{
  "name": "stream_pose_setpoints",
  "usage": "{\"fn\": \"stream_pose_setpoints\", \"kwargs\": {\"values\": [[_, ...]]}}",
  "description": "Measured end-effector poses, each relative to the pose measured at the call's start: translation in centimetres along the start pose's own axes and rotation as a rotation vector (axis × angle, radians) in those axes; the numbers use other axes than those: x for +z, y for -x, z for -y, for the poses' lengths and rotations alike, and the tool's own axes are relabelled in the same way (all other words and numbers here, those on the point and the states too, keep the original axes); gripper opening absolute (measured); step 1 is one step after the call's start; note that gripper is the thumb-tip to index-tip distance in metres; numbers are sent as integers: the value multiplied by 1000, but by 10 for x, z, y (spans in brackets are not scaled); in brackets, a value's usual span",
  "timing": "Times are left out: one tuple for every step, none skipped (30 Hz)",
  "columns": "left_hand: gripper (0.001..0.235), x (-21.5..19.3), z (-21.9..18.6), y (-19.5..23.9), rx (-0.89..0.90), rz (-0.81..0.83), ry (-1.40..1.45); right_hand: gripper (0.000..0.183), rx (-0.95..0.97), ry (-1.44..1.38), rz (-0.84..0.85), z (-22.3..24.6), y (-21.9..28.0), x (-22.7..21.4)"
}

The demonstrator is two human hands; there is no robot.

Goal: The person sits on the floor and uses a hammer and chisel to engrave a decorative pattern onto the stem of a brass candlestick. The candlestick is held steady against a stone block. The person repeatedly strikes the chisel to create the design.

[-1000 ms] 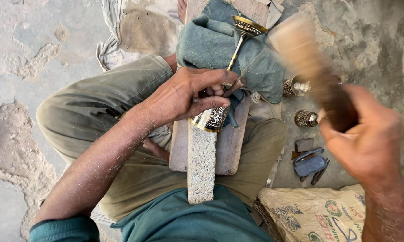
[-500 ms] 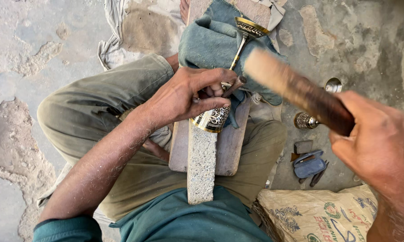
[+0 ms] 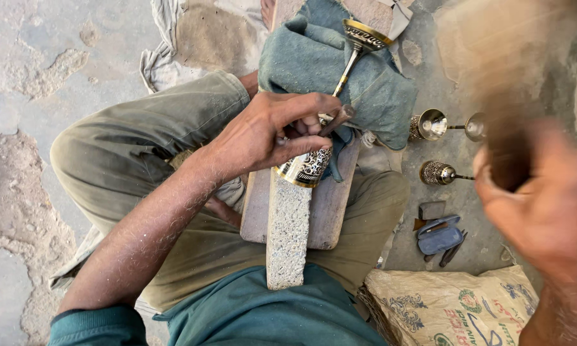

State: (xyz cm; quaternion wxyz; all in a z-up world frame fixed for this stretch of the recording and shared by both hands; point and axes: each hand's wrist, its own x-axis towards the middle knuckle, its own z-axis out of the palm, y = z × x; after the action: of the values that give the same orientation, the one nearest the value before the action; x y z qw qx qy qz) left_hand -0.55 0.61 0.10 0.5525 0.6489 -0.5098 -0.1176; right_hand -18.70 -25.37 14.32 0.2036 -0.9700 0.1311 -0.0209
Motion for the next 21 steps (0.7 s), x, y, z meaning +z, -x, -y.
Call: {"fn": "stream_pose_setpoints", "kwargs": {"values": [[47, 0, 0, -2, 20, -11, 0, 33, -19, 278, 81, -2, 1, 0], [48, 0, 0, -3, 18, -6, 3, 38, -40, 556, 167, -2, 1, -1], [48, 0, 1, -3, 17, 0, 6, 37, -30, 269, 71, -1, 0, -1], [49, 1, 1, 0, 6, -3, 10, 36, -26, -17, -15, 1, -1, 0], [49, 1, 2, 2, 6, -9, 17, 35, -19, -304, -99, 4, -2, 2], [49, 1, 3, 3, 7, -11, 22, 32, -37, -203, -66, 7, -2, 2], [48, 1, 3, 4, 8, -12, 26, 29, -56, -102, -33, 10, -3, -1], [48, 2, 3, 2, 8, -19, 26, 27, -69, 2, -14, 12, -3, -4], [48, 2, 2, 1, 9, -26, 26, 31, -64, 130, 15, 14, -3, -6], [48, 2, 2, 1, 5, -36, 27, 35, -60, 257, 49, 16, -5, -7], [48, 2, 3, 0, 5, -25, 28, 40, -55, 385, 84, 18, -6, -5], [48, 2, 4, 2, -3, -23, 29, 37, -29, 196, 19, 21, -7, -3], [49, 2, 4, 4, -12, -21, 30, 34, 0, 7, -44, 24, -8, 0], [49, 2, 5, 6, -8, -28, 31, 32, 31, -186, -107, 27, -9, 3], [49, 2, 5, 7, -4, -36, 32, 36, -33, 49, -38, 29, -11, 1], [49, 2, 5, 5, 11, -35, 35, 43, -87, 285, 22, 31, -11, -2], [48, 2, 6, 2, 7, -26, 40, 50, -138, 520, 85, 32, -11, -4], [48, 2, 6, 1, 1, -21, 47, 46, -85, 295, 32, 34, -12, -4], [47, 3, 7, 1, -6, -15, 54, 43, -31, 69, -19, 37, -14, -4], [48, 3, 7, 3, 4, -27, 53, 39, 18, -162, -58, 40, -16, -2], [48, 3, 7, 6, 13, -38, 52, 40, -23, 79, 17, 43, -19, -3]]}}
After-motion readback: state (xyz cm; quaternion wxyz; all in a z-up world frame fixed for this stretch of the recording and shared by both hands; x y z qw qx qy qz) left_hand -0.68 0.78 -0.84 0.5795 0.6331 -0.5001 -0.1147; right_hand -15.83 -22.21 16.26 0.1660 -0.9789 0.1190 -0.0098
